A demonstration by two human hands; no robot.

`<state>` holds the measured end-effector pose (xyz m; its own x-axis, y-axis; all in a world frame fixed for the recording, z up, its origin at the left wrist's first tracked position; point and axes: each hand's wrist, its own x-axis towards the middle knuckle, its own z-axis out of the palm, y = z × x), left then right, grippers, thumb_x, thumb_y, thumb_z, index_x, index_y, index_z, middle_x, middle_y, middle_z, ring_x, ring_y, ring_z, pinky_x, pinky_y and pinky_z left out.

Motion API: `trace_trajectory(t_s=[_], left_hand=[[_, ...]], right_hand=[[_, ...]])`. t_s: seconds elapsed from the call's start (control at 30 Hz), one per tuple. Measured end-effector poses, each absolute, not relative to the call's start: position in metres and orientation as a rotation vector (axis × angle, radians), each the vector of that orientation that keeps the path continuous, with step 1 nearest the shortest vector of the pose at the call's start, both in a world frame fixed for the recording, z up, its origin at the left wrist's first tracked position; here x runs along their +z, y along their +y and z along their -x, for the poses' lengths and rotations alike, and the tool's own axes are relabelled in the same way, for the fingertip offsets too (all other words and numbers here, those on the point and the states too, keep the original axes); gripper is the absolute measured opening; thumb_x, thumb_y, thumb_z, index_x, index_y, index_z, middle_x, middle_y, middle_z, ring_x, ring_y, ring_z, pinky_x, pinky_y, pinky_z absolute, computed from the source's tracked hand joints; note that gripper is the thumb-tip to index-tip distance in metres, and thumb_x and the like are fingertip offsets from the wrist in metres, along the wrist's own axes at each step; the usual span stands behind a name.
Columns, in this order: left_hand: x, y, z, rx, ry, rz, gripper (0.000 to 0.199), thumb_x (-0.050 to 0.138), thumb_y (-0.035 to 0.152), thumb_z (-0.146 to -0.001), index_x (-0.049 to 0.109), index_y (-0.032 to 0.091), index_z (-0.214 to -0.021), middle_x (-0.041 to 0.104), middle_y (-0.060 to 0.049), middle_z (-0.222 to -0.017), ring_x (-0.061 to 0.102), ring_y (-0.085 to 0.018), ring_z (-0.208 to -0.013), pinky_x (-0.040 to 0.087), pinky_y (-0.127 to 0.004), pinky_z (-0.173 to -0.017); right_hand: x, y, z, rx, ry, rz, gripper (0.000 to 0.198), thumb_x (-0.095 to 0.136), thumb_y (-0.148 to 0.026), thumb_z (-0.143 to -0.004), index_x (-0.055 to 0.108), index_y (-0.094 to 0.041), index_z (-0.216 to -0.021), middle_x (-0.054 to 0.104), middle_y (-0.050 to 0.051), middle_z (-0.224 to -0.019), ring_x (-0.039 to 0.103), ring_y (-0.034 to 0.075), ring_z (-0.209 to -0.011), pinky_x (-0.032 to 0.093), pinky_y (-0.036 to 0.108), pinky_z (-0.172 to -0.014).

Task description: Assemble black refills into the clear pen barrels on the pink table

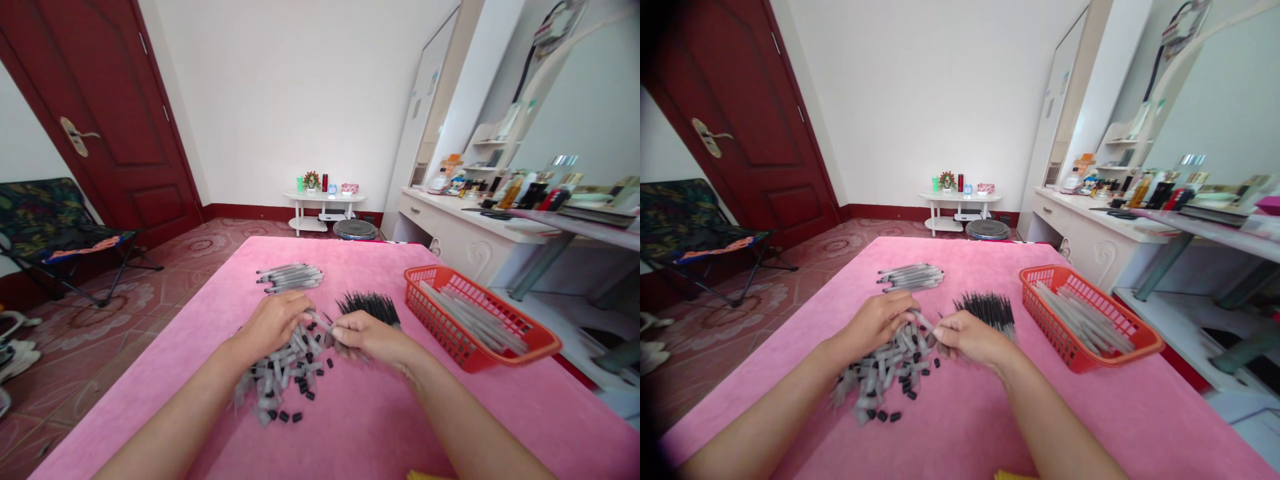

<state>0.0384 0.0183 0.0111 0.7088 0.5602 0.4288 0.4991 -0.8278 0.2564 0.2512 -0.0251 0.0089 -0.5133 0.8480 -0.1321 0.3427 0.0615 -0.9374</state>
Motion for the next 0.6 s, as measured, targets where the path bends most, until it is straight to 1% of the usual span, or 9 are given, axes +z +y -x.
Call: trace_trajectory(t_s=[0.07, 0.1, 0.2, 0.3, 0.4, 0.47, 0.5, 0.53, 0.6], left_hand=[[0.010, 0.017, -0.037, 0.707, 0.920, -2.832, 0.027, 0.035, 0.034, -0.089, 0.054, 0.018, -0.080, 0.054, -0.003, -0.071, 0.051, -0.017, -0.070, 0.032, -0.026, -0.063], [0.010, 0.016, -0.037, 0.680, 0.963, -2.835, 0.028, 0.035, 0.035, -0.089, 0.052, 0.018, -0.075, 0.052, -0.002, -0.066, 0.049, -0.016, -0.065, 0.030, -0.026, -0.061], [0.007, 0.015, -0.040, 0.625, 1.081, -2.740, 0.032, 0.035, 0.037, -0.088, 0.045, 0.018, -0.065, 0.042, 0.002, -0.053, 0.041, -0.012, -0.052, 0.024, -0.026, -0.054], [0.001, 0.022, -0.039, 0.633, 1.058, -2.481, 0.035, 0.038, 0.038, -0.086, 0.039, 0.017, -0.058, 0.034, 0.004, -0.049, 0.033, -0.009, -0.048, 0.021, -0.024, -0.050], [-0.004, 0.038, -0.027, 0.780, 1.060, -1.985, 0.041, 0.039, 0.044, -0.084, 0.032, 0.017, -0.053, 0.029, 0.005, -0.048, 0.026, -0.007, -0.043, 0.018, -0.021, -0.044], [-0.004, 0.051, -0.013, 0.949, 1.146, -1.525, 0.044, 0.039, 0.050, -0.082, 0.028, 0.019, -0.053, 0.020, 0.008, -0.044, 0.013, -0.005, -0.037, 0.010, -0.020, -0.038], [-0.002, 0.057, -0.006, 1.016, 1.107, -1.378, 0.044, 0.041, 0.050, -0.081, 0.028, 0.019, -0.053, 0.017, 0.009, -0.044, 0.009, -0.004, -0.036, 0.006, -0.020, -0.037], [0.001, 0.061, 0.001, 1.112, 1.052, -1.266, 0.043, 0.043, 0.050, -0.081, 0.029, 0.019, -0.054, 0.015, 0.010, -0.044, 0.006, -0.004, -0.036, 0.003, -0.019, -0.036], [0.007, 0.065, 0.007, 1.172, 0.914, -1.102, 0.040, 0.044, 0.049, -0.081, 0.036, 0.018, -0.058, 0.013, 0.011, -0.044, 0.005, -0.003, -0.035, 0.004, -0.017, -0.035]], right_hand=[[0.009, -0.026, -0.249, 1.368, -1.960, 1.190, 0.021, 0.049, -0.024, -0.079, 0.062, -0.011, -0.070, 0.049, -0.003, -0.052, 0.040, 0.007, -0.044, 0.031, 0.018, -0.046], [0.009, -0.027, -0.247, 1.264, -2.010, 1.221, 0.020, 0.049, -0.021, -0.078, 0.062, -0.012, -0.066, 0.049, -0.003, -0.051, 0.042, 0.007, -0.046, 0.031, 0.019, -0.048], [0.011, -0.031, -0.237, 0.738, -2.153, 1.427, 0.020, 0.049, -0.016, -0.076, 0.061, -0.014, -0.060, 0.055, 0.000, -0.054, 0.049, 0.010, -0.053, 0.031, 0.021, -0.053], [0.017, -0.036, -0.230, 0.198, -2.232, 1.666, 0.018, 0.050, -0.020, -0.077, 0.063, -0.017, -0.065, 0.063, 0.004, -0.062, 0.055, 0.015, -0.061, 0.030, 0.024, -0.055], [0.024, -0.038, -0.231, -0.097, -2.252, 1.762, 0.016, 0.050, -0.018, -0.077, 0.065, -0.018, -0.072, 0.066, 0.007, -0.072, 0.059, 0.019, -0.069, 0.031, 0.026, -0.058], [0.025, -0.036, -0.235, -0.150, -2.163, 1.752, 0.016, 0.049, -0.018, -0.078, 0.065, -0.019, -0.077, 0.067, 0.007, -0.079, 0.059, 0.020, -0.076, 0.033, 0.026, -0.061], [0.025, -0.035, -0.236, -0.112, -2.104, 1.734, 0.016, 0.049, -0.020, -0.079, 0.065, -0.019, -0.079, 0.067, 0.007, -0.081, 0.060, 0.020, -0.077, 0.034, 0.026, -0.063], [0.022, -0.034, -0.236, -0.023, -2.056, 1.704, 0.017, 0.048, -0.023, -0.080, 0.064, -0.019, -0.078, 0.067, 0.006, -0.080, 0.060, 0.019, -0.077, 0.035, 0.026, -0.064], [0.014, -0.032, -0.230, 0.306, -1.996, 1.611, 0.016, 0.049, -0.025, -0.080, 0.062, -0.018, -0.076, 0.066, 0.005, -0.073, 0.060, 0.016, -0.069, 0.037, 0.024, -0.061]])
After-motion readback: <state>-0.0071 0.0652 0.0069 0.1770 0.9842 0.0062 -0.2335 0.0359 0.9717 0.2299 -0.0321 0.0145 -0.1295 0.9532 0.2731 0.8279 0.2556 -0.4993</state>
